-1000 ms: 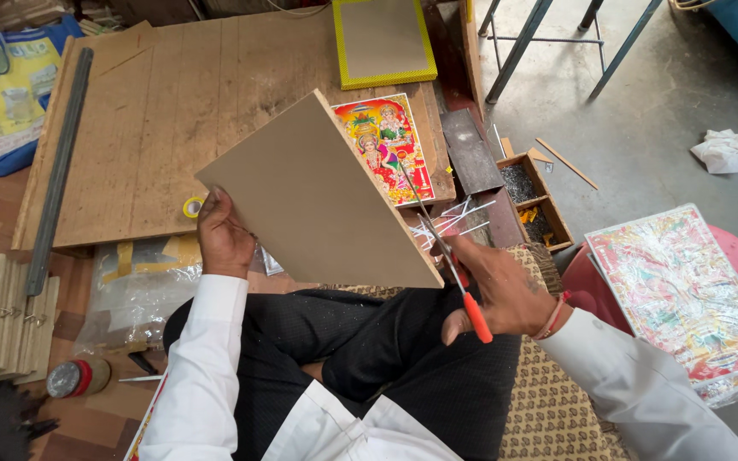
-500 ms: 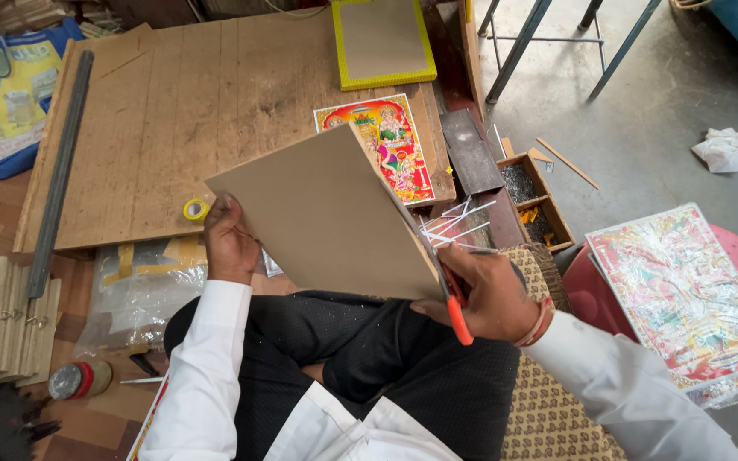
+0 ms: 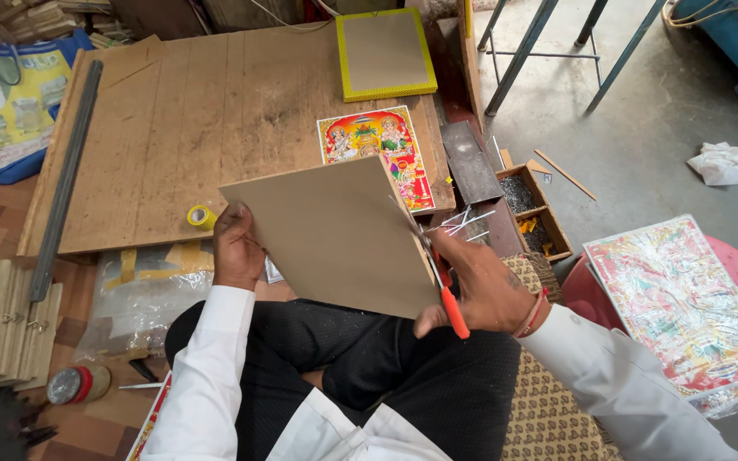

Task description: The person sits on the floor and assembles decorative frames by cutting cardboard, placing printed images onto the cardboard, and securing them with yellow tape. The person uses scissors to trim the cardboard and tape, then flips the assembled unit to attach a metal stand to the back.

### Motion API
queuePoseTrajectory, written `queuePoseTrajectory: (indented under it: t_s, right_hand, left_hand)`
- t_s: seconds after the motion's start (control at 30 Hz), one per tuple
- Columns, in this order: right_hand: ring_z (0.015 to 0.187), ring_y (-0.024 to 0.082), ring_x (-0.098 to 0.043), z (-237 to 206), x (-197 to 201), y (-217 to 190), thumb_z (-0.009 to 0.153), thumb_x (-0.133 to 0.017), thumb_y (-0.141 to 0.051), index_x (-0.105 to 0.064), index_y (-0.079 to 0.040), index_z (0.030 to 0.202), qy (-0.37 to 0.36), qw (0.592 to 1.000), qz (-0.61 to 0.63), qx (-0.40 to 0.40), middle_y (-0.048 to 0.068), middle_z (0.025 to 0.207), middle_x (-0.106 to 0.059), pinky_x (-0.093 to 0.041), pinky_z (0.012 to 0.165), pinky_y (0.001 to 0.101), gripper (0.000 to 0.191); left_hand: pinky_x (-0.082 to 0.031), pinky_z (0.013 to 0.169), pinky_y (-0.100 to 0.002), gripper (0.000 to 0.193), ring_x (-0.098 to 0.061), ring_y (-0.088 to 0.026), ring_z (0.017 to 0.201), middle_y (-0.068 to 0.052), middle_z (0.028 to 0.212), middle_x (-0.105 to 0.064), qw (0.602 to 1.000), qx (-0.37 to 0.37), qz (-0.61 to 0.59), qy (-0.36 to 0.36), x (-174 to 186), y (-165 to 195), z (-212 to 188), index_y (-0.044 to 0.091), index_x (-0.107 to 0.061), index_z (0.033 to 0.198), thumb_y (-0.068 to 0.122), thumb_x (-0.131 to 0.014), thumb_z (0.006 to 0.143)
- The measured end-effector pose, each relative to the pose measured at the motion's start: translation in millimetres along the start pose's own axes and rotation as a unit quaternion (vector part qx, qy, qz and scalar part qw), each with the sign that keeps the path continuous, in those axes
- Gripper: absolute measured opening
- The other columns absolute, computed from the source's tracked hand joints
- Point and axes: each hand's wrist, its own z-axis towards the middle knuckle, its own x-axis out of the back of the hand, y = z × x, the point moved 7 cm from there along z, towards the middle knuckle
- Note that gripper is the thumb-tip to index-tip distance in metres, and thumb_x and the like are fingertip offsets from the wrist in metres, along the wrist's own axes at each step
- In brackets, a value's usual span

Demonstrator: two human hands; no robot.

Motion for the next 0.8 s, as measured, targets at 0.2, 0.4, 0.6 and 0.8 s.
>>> queuePoseTrajectory:
  t_s: [0.2,0.4,0.6,0.8]
  right_hand:
    - [0.054,0.023,-0.052,8.8,7.4,-4.2,0.056,-0.094,-0.062,-0.058,-0.002,0.092,0.046,0.998,-0.043,-0.011,0.008,0.062,-0.05,-0.045,0.053,0.0367,0.078]
    - [0.052,0.011,-0.043,3.4,-0.4,-6.2,0.066,-0.097,-0.035,-0.069,-0.002,0.099,0.066,0.995,0.057,-0.045,0.005,0.06,-0.047,-0.039,0.05,0.0306,0.055]
    - [0.076,0.004,-0.062,-9.5,1.4,19.2,0.07,-0.094,-0.023,-0.062,0.001,0.116,0.058,0.953,0.281,-0.091,-0.003,0.085,-0.068,-0.054,0.062,0.024,0.061]
    - [0.064,0.03,-0.065,-131.9,33.2,114.4,0.065,-0.092,-0.042,-0.063,-0.007,0.12,0.097,0.912,-0.142,-0.373,0.015,0.07,-0.067,-0.05,0.059,0.0423,0.072]
  left_hand:
    - [-0.054,0.1,-0.035,0.006,-0.069,-0.021,0.109,-0.008,0.114,-0.072,1.0,-0.002,0.0,0.009,-0.9,2.0,-2.3,0.007,-0.06,0.098,0.01,-0.063,0.103]
    - [-0.054,0.098,-0.035,0.008,-0.069,-0.021,0.106,-0.008,0.111,-0.072,0.999,0.019,-0.014,0.025,-9.3,2.4,-4.4,0.006,-0.062,0.098,0.01,-0.062,0.105]
    - [-0.055,0.1,-0.035,0.005,-0.07,-0.021,0.107,-0.007,0.112,-0.073,0.998,0.028,-0.025,0.055,11.1,-4.8,-2.6,0.005,-0.065,0.104,0.01,-0.062,0.102]
    - [-0.052,0.105,-0.038,0.03,-0.065,-0.018,0.108,-0.002,0.11,-0.069,0.992,-0.048,-0.026,0.117,66.4,21.3,6.3,0.008,-0.065,0.121,-0.001,-0.062,0.093]
